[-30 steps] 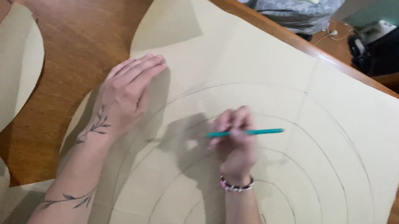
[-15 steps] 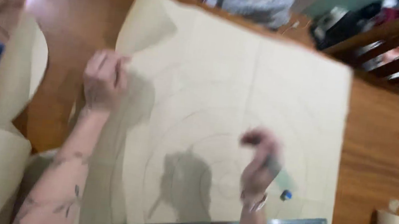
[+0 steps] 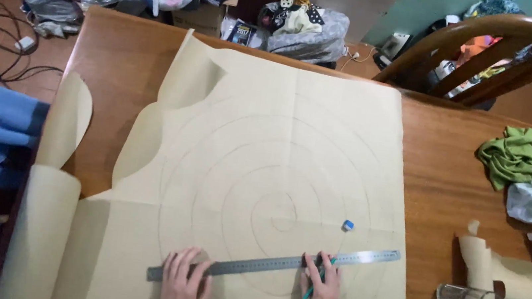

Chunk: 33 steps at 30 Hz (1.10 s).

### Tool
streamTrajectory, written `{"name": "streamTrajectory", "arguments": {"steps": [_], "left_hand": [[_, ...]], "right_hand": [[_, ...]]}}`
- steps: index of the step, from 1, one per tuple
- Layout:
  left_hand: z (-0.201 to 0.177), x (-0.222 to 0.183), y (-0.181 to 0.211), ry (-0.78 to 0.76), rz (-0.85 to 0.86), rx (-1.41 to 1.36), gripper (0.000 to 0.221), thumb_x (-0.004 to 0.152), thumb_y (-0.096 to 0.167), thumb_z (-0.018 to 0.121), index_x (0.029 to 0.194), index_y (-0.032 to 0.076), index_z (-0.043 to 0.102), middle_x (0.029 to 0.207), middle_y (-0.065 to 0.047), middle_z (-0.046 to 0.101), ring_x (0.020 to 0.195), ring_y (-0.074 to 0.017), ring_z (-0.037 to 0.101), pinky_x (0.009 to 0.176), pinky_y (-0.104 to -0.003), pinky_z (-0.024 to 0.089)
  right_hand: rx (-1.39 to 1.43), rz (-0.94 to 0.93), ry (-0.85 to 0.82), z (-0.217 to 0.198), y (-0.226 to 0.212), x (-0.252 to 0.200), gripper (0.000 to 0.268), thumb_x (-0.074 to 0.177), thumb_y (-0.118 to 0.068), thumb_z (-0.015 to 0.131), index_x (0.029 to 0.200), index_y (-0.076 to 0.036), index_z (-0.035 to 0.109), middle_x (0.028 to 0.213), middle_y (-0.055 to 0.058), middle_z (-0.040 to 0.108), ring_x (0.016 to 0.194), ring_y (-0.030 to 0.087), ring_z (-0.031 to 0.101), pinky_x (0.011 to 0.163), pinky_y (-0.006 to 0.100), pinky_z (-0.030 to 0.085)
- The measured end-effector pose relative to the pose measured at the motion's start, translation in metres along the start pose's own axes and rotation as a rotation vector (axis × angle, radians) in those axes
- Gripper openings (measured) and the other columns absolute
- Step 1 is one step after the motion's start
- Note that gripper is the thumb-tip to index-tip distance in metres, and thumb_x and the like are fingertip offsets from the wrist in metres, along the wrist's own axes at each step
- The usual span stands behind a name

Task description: Drawing concentric circular patterns on a large sheet of brown paper using a pencil and a ruler.

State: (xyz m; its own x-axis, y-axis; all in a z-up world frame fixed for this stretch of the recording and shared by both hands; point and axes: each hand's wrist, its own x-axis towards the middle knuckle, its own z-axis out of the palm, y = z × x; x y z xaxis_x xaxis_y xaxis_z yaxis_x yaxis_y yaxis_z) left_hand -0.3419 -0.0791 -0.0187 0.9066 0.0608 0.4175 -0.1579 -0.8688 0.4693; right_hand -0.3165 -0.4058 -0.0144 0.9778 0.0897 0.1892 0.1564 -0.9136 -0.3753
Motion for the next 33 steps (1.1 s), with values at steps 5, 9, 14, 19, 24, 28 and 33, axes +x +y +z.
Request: {"name": "streamTrajectory", "arguments": {"steps": [5,9,14,19,24,28,33], "left_hand": [[-0.013,-0.037,0.012,-0.172,0.128,0.165,0.054,0.089,0.036,0.054,0.142,0.026,0.052,0.152,-0.012,0.046,0.143,-0.0295,0.04,0.12,-0.059,0.025],[-0.023,-0.043,0.004,-0.288,0.172,0.173,0.065,0.087,0.037,0.057,0.149,0.022,0.043,0.159,-0.016,0.034,0.149,-0.0307,0.03,0.12,-0.057,0.022],[-0.045,-0.037,0.0,-0.328,0.068,0.087,0.06,0.091,0.033,0.055,0.148,0.018,0.043,0.159,-0.014,0.034,0.15,-0.0301,0.027,0.123,-0.055,0.013],[-0.044,-0.063,-0.019,-0.313,0.047,0.137,0.072,0.083,0.031,0.06,0.151,0.019,0.04,0.16,-0.013,0.033,0.15,-0.0288,0.028,0.122,-0.056,0.015],[-0.04,-0.084,-0.036,-0.307,0.034,0.233,0.082,0.074,0.035,0.065,0.151,0.024,0.04,0.161,-0.007,0.033,0.149,-0.0253,0.029,0.121,-0.055,0.019],[-0.044,-0.08,-0.043,-0.408,-0.024,0.218,0.071,0.084,0.036,0.061,0.15,0.024,0.04,0.157,-0.003,0.037,0.147,-0.0224,0.032,0.121,-0.054,0.019],[-0.026,-0.072,-0.058,-0.335,-0.073,0.218,0.064,0.084,0.034,0.061,0.146,0.027,0.046,0.152,0.0,0.046,0.144,-0.0203,0.039,0.118,-0.054,0.028]], "right_hand": [[-0.079,-0.028,0.076,0.003,-0.003,0.0,0.04,0.095,-0.02,0.061,0.134,-0.021,0.065,0.142,0.017,0.054,0.135,0.036,0.049,0.11,0.05,0.036],[0.01,0.021,0.092,-0.004,-0.006,-0.01,0.041,0.094,-0.02,0.063,0.135,-0.015,0.062,0.143,0.021,0.047,0.133,0.041,0.048,0.113,0.049,0.039],[0.131,0.31,-0.026,-0.014,-0.003,-0.028,0.064,0.08,0.015,0.053,0.132,-0.022,0.061,0.152,0.01,0.044,0.141,0.029,0.047,0.093,0.038,0.06],[0.167,0.218,-0.001,-0.016,0.003,-0.051,0.046,0.088,0.0,0.045,0.126,-0.017,0.064,0.144,0.009,0.051,0.137,0.027,0.049,0.112,0.038,0.044],[0.274,0.259,-0.074,-0.029,-0.012,-0.059,0.076,0.068,0.022,0.033,0.125,-0.019,0.063,0.144,0.009,0.046,0.132,0.028,0.053,0.111,0.038,0.046],[0.304,0.224,-0.003,-0.037,-0.036,-0.065,0.051,0.082,0.006,0.046,0.125,-0.016,0.061,0.138,0.011,0.047,0.118,0.027,0.055,0.104,0.038,0.046],[0.346,0.275,0.03,-0.053,-0.082,-0.081,0.029,0.102,-0.023,0.044,0.125,-0.016,0.06,0.14,0.01,0.045,0.12,0.026,0.06,0.096,0.038,0.053]]}}
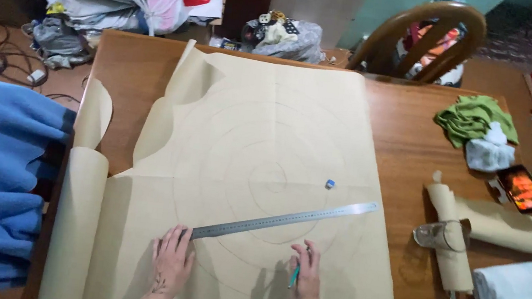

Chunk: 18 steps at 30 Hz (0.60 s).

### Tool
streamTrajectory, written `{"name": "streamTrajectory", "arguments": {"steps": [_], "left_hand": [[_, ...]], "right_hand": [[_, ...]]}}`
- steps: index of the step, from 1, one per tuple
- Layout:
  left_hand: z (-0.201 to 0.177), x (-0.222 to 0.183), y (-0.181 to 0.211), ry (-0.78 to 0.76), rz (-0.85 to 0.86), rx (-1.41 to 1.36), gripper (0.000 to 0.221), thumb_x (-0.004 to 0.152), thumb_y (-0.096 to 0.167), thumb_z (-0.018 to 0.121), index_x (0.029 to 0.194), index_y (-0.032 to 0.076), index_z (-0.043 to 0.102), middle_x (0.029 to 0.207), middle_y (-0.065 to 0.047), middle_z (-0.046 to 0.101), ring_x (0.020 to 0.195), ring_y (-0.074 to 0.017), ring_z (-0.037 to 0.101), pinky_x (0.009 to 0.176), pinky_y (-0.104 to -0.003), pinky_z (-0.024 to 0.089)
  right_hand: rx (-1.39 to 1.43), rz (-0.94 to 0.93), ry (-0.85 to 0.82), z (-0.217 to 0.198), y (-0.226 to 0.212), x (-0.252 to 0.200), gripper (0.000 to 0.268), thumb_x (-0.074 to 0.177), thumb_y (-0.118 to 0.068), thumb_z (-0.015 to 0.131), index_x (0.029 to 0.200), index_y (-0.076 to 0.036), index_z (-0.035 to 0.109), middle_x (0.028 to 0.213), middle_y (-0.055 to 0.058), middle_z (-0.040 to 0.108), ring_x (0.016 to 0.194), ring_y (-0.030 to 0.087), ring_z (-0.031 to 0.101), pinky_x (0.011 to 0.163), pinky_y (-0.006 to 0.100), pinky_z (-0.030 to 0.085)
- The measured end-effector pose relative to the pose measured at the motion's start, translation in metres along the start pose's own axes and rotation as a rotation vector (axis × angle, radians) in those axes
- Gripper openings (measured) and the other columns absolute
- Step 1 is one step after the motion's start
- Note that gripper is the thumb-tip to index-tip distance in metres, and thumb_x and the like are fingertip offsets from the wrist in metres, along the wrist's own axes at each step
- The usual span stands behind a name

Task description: Drawing concentric circular patterns on a large sheet of brown paper using a pencil and a ruler.

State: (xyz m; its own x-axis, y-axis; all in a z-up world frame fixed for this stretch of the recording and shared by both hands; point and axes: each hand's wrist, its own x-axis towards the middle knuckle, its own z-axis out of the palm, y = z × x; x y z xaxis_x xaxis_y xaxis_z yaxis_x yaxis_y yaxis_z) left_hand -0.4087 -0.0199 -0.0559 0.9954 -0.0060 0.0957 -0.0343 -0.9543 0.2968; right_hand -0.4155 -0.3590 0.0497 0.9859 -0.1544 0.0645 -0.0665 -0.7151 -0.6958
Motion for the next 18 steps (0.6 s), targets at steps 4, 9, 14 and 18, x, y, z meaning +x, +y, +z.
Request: {"name": "streamTrajectory", "arguments": {"steps": [4,9,14,18], "left_hand": [[-0.004,0.017,-0.009,-0.05,0.084,0.077,0.065,0.078,0.033,0.072,0.14,0.027,0.052,0.132,0.005,0.056,0.126,-0.017,0.049,0.115,-0.051,0.033],[-0.031,0.026,-0.004,-0.233,0.087,-0.015,0.051,0.082,0.02,0.072,0.128,0.033,0.058,0.109,0.007,0.061,0.106,-0.0164,0.057,0.1,-0.036,0.041],[-0.029,0.014,0.005,-0.336,-0.036,-0.04,0.038,0.076,0.042,0.061,0.11,0.025,0.062,0.098,0.001,0.061,0.094,-0.0232,0.064,0.081,-0.042,0.052],[-0.095,0.001,0.055,-0.489,-0.241,-0.043,0.058,0.079,0.078,0.057,0.08,0.021,0.051,0.077,0.003,0.062,0.073,-0.0175,0.063,0.066,-0.034,0.05]], "right_hand": [[0.014,0.034,-0.074,0.002,-0.014,-0.039,0.03,0.101,-0.024,0.046,0.124,-0.015,0.062,0.141,0.011,0.045,0.125,0.027,0.058,0.099,0.037,0.049],[0.052,0.1,-0.075,0.006,-0.01,-0.1,0.031,0.101,-0.031,0.044,0.12,-0.017,0.064,0.137,0.011,0.05,0.126,0.026,0.056,0.103,0.037,0.045],[0.111,0.305,-0.007,0.009,0.003,-0.151,0.04,0.1,-0.039,0.039,0.111,-0.021,0.072,0.128,0.0,0.059,0.106,0.015,0.071,0.084,0.027,0.055],[0.114,0.487,0.004,0.009,0.017,-0.164,0.041,0.098,-0.045,0.04,0.104,-0.022,0.074,0.124,-0.004,0.065,0.105,0.012,0.071,0.088,0.024,0.052]]}}
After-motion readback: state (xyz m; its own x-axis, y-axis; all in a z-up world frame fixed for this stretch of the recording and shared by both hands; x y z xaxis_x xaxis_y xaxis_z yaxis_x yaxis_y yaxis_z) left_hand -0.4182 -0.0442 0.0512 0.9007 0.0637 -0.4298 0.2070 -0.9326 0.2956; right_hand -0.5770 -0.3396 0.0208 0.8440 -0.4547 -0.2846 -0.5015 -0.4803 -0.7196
